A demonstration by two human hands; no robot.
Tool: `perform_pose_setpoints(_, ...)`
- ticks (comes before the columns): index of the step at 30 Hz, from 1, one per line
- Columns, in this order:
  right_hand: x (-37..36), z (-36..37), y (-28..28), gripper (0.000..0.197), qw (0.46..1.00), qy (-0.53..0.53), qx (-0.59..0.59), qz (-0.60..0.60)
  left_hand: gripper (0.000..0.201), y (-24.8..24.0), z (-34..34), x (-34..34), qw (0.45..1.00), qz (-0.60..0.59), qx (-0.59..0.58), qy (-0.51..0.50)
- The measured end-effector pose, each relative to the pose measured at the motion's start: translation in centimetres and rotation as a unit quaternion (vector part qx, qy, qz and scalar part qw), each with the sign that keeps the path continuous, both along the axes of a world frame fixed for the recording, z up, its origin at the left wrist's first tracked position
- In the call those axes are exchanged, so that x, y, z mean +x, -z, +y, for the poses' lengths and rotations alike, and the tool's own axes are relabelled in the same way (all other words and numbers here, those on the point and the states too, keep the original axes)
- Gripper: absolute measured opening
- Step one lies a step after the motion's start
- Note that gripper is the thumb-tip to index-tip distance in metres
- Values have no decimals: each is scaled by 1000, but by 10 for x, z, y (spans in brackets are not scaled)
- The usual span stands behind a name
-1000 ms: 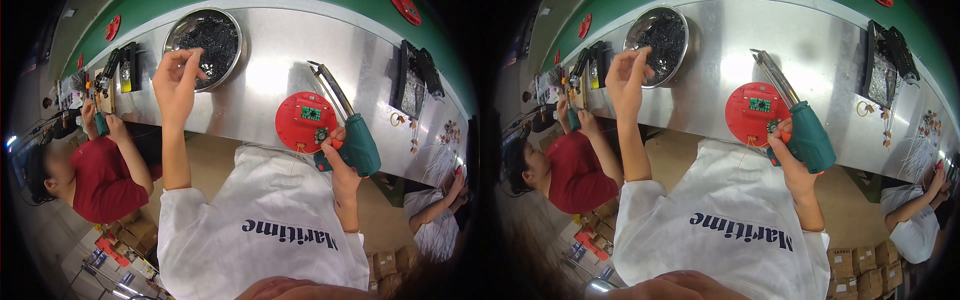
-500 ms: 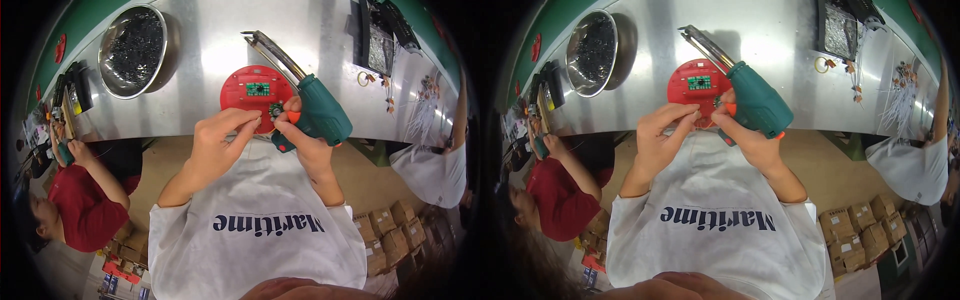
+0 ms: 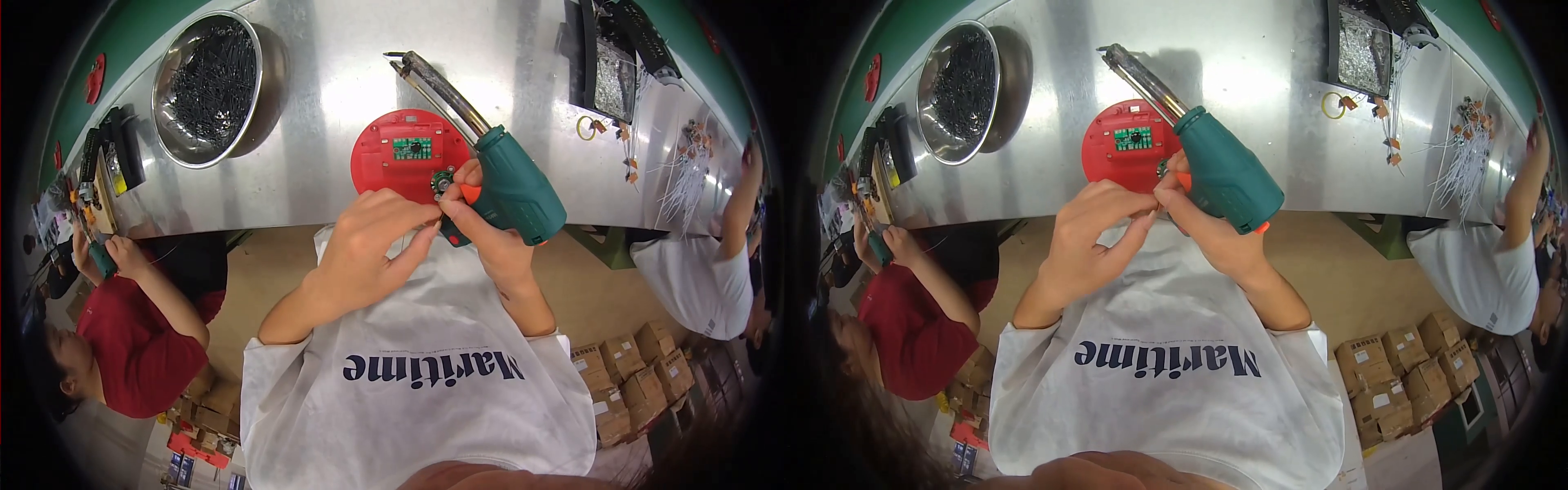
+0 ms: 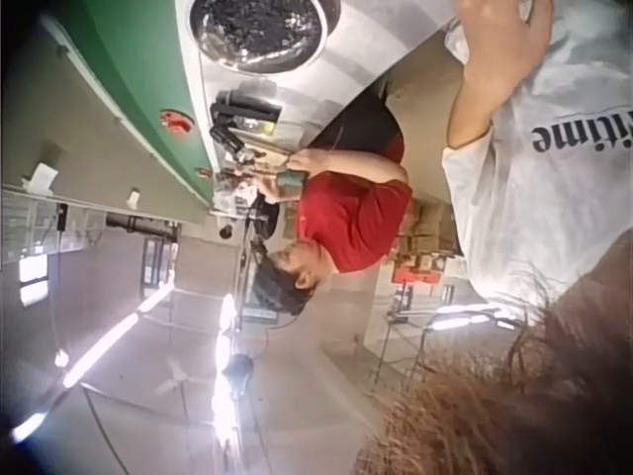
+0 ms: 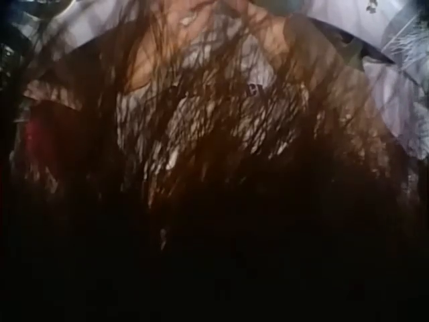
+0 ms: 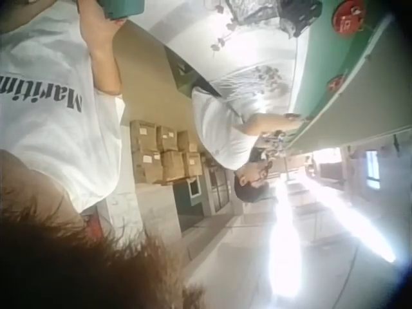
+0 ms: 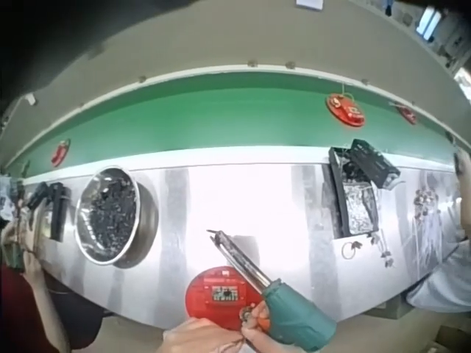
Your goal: Soldering electronic components onto circular printed circuit boards.
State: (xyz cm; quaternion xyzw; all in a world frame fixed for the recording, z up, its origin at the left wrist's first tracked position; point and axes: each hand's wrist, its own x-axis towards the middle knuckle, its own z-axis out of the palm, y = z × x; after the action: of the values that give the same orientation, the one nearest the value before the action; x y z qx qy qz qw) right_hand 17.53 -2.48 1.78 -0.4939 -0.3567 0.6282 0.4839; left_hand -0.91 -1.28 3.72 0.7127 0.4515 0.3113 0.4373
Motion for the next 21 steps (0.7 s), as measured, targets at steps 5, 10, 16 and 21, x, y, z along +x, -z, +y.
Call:
perform_pose_setpoints(5, -2, 0, -2, 36, 999, 4, -16, 29, 15, 2, -3, 8, 999, -1, -2, -47)
perform_pose_setpoints(10, -2, 1, 2, 37, 999, 17, 14, 27, 15, 11, -3, 6, 998, 5, 33, -62)
perform_pose_setpoints(16, -5, 1, -2, 30, 991, 50, -68, 104, 15, 10, -4, 7, 997, 0, 23, -67)
perform_pose_setpoints(21, -5, 0, 4, 30, 994, 35, -48, 88, 15, 12, -6, 8, 997, -10, 13, -75)
